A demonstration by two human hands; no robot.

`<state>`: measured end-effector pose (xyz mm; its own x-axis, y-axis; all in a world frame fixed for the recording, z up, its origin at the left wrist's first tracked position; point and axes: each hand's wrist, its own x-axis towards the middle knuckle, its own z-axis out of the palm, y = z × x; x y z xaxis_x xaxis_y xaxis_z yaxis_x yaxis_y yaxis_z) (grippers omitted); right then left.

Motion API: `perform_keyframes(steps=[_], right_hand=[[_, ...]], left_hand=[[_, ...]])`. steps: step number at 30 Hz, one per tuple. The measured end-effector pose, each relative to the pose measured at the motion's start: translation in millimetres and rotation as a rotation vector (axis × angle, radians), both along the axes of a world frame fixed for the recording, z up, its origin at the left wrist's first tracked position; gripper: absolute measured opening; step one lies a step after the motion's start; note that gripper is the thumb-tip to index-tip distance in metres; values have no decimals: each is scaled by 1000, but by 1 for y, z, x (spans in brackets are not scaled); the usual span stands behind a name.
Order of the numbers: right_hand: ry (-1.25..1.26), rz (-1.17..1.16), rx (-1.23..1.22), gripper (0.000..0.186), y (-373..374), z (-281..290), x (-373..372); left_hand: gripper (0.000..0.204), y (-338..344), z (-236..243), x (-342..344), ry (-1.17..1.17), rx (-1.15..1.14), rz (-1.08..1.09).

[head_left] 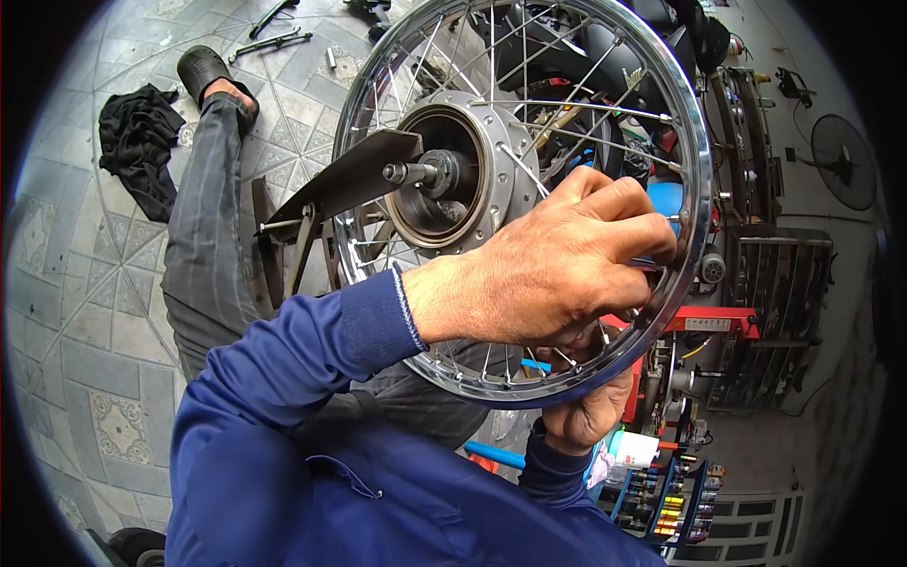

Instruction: Installing and tightening spokes on a motorcycle wheel rim manually.

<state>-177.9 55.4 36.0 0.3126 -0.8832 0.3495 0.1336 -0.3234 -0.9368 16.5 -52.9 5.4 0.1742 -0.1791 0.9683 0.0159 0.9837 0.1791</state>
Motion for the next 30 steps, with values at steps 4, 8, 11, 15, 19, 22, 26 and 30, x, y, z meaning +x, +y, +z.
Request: perform_keyframes(steps=[4, 8, 11, 15, 19, 22, 26, 30], right_hand=[[22, -111, -5, 56, 4, -4, -5], [-31, -65, -18, 58, 3, -2, 0], [-6, -22, -8, 59, 1, 0, -1], [-13, -18, -21, 59, 3, -2, -3], [-8, -40, -27, 59, 2, -1, -2], [-3, -27, -21, 58, 1, 0, 0], [-4, -10, -12, 59, 2, -1, -2], [3, -52, -7, 60, 3, -2, -7]], left_hand=[[32, 3, 0, -1, -18, 29, 30], [30, 3, 1, -2, -10, 56, -33], [30, 3, 0, 2, -20, 49, -61], [29, 5, 1, 0, -44, 51, -25], [30, 5, 3, -2, -24, 80, -4], [32, 4, 2, 1, -14, 46, -42], [35, 5, 0, 1, -93, 32, 33], [37, 4, 0, -7, 30, 67, 2]])
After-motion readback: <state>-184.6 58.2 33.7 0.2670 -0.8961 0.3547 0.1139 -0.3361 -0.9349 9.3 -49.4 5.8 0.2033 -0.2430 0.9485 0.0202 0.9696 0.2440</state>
